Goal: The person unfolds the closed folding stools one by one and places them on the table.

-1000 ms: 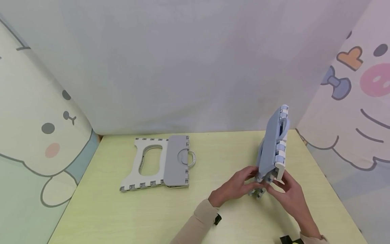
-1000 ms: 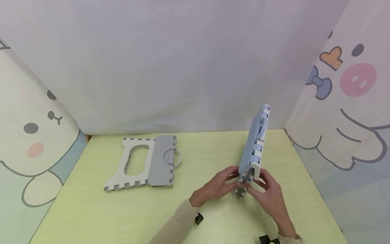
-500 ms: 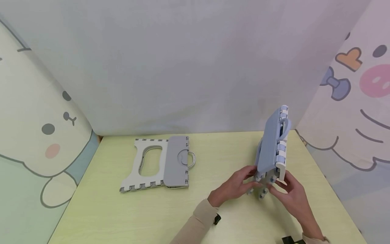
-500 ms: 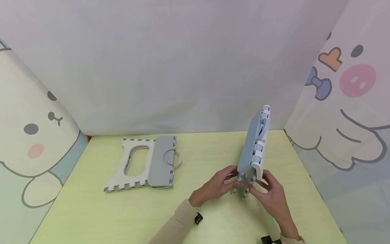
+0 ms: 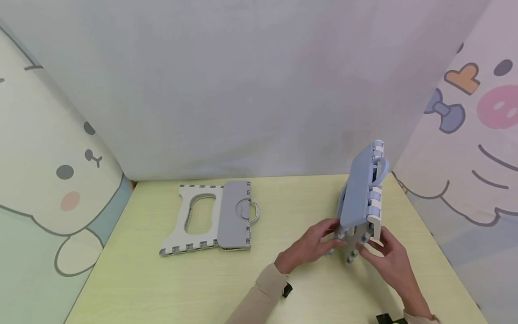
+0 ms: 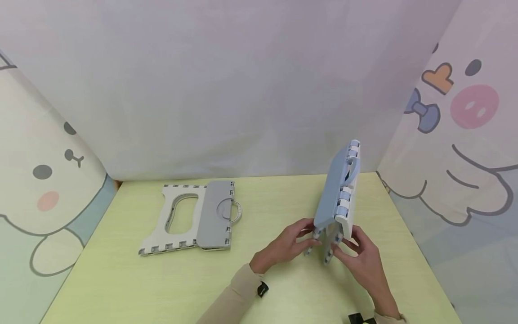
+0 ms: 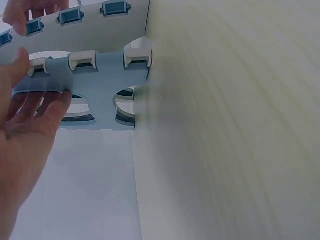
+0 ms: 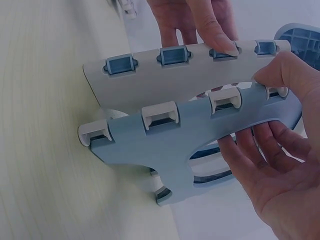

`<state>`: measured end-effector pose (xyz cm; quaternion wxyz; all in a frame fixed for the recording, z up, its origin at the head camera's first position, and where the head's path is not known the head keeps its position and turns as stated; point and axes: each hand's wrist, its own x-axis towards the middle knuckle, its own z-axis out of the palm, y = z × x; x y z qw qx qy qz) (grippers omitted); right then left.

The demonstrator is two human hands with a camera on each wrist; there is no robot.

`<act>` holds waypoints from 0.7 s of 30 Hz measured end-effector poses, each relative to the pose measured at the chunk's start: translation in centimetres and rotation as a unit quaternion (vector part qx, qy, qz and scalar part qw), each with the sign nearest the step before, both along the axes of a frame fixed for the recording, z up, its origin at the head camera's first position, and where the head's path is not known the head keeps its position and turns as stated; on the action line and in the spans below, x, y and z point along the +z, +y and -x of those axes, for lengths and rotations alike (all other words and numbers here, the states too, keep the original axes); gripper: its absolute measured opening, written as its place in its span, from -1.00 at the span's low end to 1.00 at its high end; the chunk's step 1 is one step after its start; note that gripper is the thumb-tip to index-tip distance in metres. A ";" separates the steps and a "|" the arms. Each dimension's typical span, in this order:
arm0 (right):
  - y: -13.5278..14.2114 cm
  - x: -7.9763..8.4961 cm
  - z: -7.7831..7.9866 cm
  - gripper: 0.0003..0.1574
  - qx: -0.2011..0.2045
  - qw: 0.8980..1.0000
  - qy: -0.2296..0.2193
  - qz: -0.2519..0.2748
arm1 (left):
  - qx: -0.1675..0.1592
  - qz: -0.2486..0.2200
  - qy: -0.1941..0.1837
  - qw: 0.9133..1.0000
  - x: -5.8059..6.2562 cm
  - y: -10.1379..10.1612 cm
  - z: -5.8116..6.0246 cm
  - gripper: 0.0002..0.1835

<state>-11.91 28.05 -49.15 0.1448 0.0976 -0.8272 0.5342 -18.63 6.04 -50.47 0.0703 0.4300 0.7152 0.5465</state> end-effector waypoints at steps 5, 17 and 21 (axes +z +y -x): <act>0.1 0.0 0.0 -0.17 -0.004 1.000 0.000 -0.001 | 0.002 -0.014 0.010 1.000 -0.7 0.0 0.3 -0.34; 0.4 -0.1 -0.2 -0.21 -0.017 1.000 -0.011 -0.003 | 0.008 -0.018 0.006 1.000 -0.9 -0.3 0.4 -0.40; 0.5 -0.2 -0.2 -0.22 -0.019 1.000 -0.010 0.001 | 0.013 -0.020 0.003 1.000 -0.9 -0.4 0.4 -0.40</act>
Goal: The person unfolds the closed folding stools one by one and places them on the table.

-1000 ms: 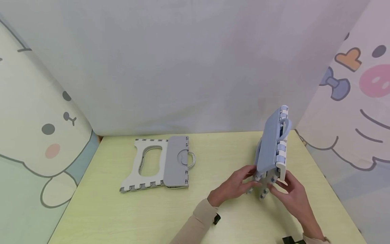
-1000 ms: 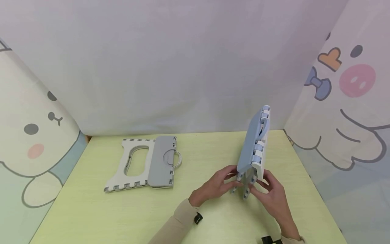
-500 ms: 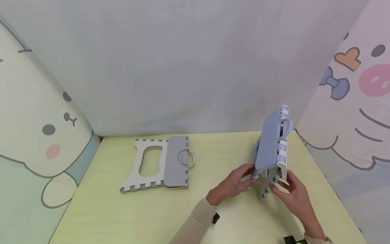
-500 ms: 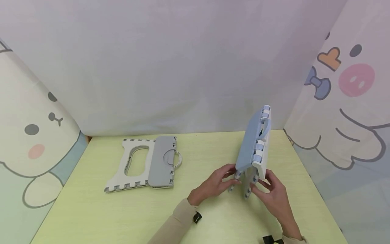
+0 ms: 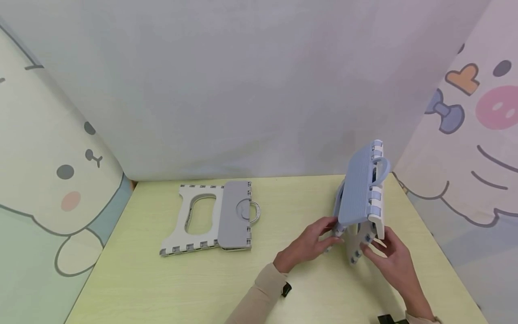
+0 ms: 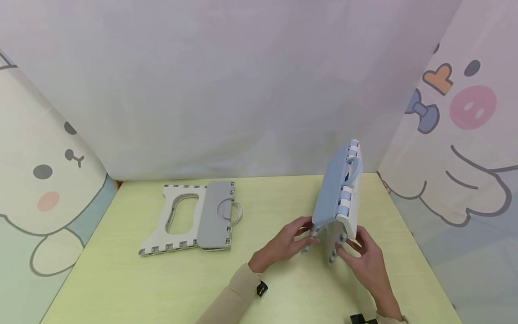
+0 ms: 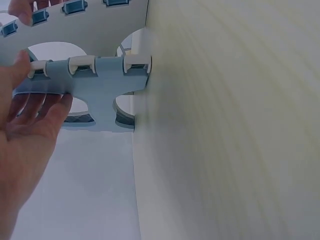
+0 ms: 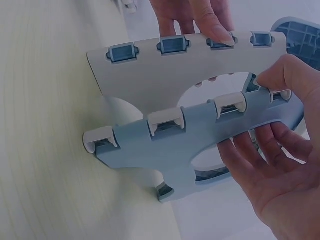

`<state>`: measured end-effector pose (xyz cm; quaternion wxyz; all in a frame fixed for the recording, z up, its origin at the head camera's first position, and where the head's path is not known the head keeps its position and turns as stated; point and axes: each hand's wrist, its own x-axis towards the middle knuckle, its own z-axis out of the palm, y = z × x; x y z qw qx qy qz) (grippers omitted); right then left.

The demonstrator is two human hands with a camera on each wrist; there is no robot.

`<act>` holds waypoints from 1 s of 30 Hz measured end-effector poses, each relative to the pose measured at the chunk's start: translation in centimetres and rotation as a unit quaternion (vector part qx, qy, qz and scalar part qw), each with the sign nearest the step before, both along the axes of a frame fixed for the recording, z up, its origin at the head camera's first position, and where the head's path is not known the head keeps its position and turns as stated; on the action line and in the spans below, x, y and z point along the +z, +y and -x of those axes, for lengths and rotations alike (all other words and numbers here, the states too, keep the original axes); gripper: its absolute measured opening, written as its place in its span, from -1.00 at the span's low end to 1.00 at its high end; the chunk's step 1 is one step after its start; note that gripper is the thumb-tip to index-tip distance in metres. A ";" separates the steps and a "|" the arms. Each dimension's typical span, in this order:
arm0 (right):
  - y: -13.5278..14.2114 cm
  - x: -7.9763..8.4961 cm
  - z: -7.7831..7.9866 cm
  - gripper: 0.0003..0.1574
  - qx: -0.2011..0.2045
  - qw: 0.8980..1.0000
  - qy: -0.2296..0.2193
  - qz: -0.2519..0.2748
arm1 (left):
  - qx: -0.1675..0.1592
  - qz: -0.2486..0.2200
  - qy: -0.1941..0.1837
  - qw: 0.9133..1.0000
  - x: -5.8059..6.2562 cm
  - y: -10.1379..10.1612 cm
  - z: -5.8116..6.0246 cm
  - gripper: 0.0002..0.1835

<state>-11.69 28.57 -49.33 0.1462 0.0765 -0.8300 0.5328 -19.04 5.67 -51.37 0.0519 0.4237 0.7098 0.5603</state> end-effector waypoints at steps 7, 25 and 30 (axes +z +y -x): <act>0.2 0.1 -0.1 -0.20 -0.015 1.000 -0.005 -0.012 | 0.010 0.003 0.011 1.000 0.0 -0.1 0.1 -0.42; 1.0 -0.1 -0.1 -0.23 -0.026 0.999 -0.005 -0.023 | 0.011 0.005 0.007 1.000 0.0 -0.3 0.2 -0.41; 1.3 -0.2 -0.1 -0.23 -0.027 0.999 -0.001 -0.021 | 0.010 0.007 0.008 1.000 0.0 -0.4 0.2 -0.41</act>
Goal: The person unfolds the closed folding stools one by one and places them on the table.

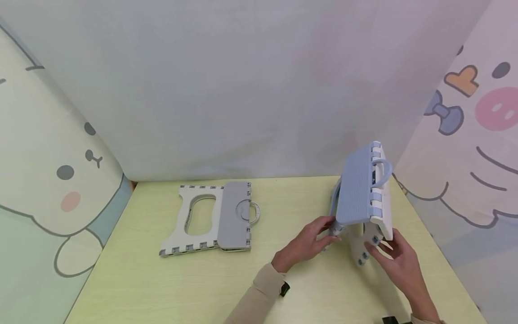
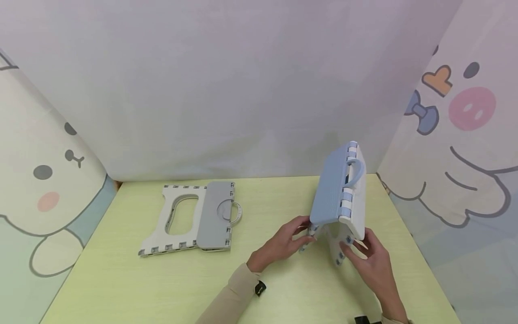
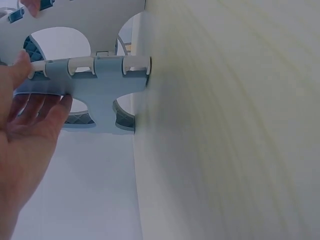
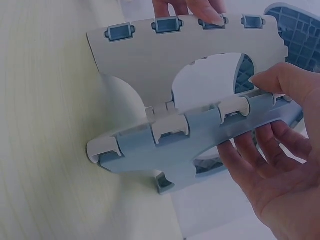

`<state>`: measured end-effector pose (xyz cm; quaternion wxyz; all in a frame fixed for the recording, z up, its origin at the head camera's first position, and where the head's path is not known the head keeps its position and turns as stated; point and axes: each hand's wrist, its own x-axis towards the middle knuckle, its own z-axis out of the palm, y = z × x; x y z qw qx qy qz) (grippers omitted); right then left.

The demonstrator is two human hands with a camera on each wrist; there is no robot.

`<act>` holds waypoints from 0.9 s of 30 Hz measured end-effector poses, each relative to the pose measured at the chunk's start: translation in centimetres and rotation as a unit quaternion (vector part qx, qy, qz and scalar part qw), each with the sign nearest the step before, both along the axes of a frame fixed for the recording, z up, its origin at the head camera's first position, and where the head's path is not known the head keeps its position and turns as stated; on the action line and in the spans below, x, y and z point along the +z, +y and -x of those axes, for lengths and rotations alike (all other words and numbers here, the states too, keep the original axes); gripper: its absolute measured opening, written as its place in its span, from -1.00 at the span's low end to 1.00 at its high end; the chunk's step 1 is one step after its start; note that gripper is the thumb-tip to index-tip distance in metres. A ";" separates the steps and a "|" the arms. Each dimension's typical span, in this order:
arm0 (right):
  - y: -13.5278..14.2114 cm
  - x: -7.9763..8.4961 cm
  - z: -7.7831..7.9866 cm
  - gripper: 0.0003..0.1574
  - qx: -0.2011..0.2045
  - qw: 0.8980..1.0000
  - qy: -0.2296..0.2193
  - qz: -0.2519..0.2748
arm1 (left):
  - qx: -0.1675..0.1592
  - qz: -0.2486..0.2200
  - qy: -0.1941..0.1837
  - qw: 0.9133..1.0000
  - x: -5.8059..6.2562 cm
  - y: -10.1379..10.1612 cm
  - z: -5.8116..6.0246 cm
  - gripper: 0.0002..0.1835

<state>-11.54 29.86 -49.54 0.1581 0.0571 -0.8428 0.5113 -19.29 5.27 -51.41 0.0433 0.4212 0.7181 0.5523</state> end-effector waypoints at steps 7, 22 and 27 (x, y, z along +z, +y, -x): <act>0.1 0.1 -0.1 -0.20 0.001 1.000 -0.006 -0.002 | 0.007 0.006 0.020 1.000 0.0 -0.3 0.1 -0.41; 0.7 0.1 -0.3 -0.13 0.018 1.000 -0.001 0.013 | 0.015 0.004 0.039 0.999 -0.3 -0.6 0.3 -0.45; 0.8 0.1 -0.4 -0.15 0.025 0.999 0.003 0.023 | 0.015 0.002 0.036 0.999 -0.3 -0.6 0.4 -0.44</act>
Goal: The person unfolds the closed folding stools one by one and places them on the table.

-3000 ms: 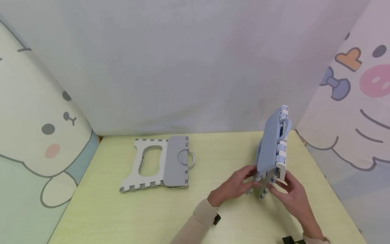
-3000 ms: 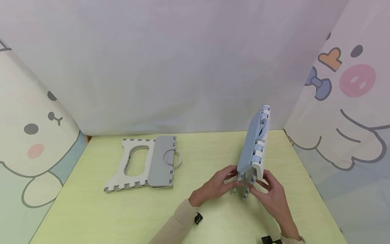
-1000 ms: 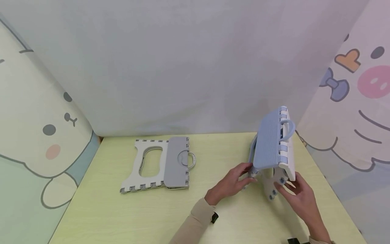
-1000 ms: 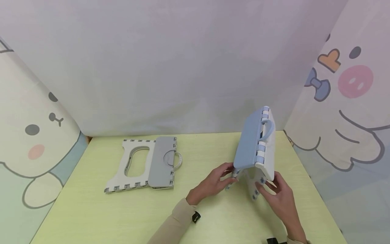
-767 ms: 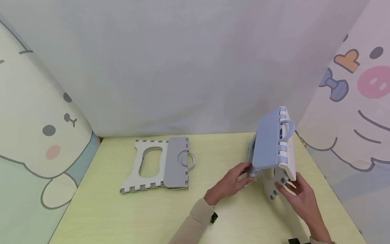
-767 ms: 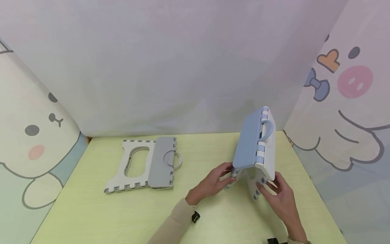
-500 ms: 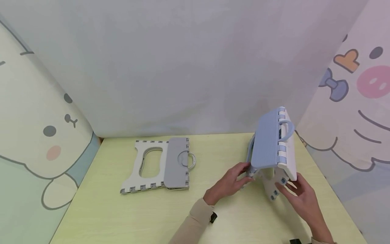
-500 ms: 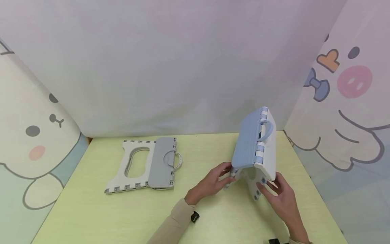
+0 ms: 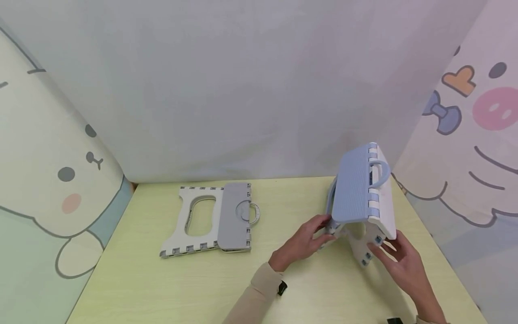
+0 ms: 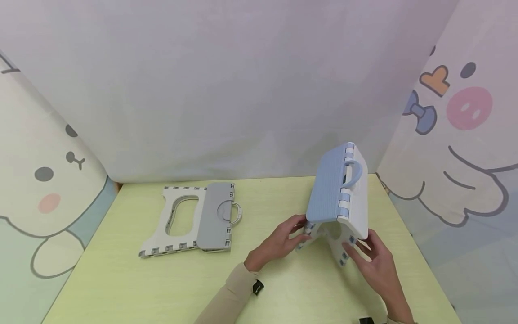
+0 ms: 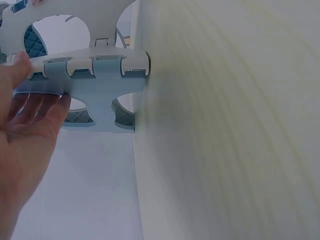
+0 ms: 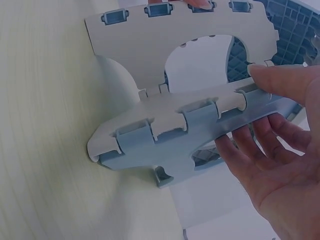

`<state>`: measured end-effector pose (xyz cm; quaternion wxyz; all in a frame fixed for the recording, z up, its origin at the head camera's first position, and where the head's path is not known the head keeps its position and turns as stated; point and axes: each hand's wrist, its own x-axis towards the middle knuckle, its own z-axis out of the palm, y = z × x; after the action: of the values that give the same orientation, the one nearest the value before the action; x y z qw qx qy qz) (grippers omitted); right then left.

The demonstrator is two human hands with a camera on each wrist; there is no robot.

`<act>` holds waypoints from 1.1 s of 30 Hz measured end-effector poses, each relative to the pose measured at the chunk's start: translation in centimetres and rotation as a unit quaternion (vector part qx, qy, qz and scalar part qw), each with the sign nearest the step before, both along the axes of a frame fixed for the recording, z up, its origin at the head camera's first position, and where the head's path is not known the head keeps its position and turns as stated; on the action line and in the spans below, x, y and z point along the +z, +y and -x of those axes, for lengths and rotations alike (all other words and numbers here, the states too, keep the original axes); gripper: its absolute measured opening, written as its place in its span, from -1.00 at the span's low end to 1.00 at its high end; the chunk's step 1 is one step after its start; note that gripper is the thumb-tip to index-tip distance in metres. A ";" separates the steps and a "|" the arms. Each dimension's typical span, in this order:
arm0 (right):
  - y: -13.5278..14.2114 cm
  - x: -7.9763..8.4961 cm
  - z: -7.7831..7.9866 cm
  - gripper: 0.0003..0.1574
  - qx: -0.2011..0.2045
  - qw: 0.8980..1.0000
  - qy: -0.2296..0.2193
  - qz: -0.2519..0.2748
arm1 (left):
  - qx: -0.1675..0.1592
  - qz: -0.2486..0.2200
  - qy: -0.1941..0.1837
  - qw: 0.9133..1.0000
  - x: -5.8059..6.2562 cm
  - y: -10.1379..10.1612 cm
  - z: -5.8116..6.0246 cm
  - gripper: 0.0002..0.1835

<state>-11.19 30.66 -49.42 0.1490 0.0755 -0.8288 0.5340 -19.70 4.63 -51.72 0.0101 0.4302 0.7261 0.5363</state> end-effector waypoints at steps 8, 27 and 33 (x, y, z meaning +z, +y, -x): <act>0.3 -0.1 -0.1 -0.18 0.009 1.000 0.002 0.015 | -0.002 0.002 0.004 1.000 0.1 -0.1 0.1 -0.44; 0.7 -0.1 -0.4 -0.17 0.005 1.000 -0.002 0.011 | -0.005 -0.003 0.011 1.000 0.1 -0.3 0.1 -0.43; 0.9 -0.1 -0.5 -0.17 0.004 1.000 -0.004 0.012 | -0.004 -0.004 0.010 1.000 -0.1 -0.4 0.2 -0.43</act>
<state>-10.71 31.54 -49.53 0.1445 0.0750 -0.8228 0.5445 -19.87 4.26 -51.84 0.0031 0.4389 0.7221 0.5347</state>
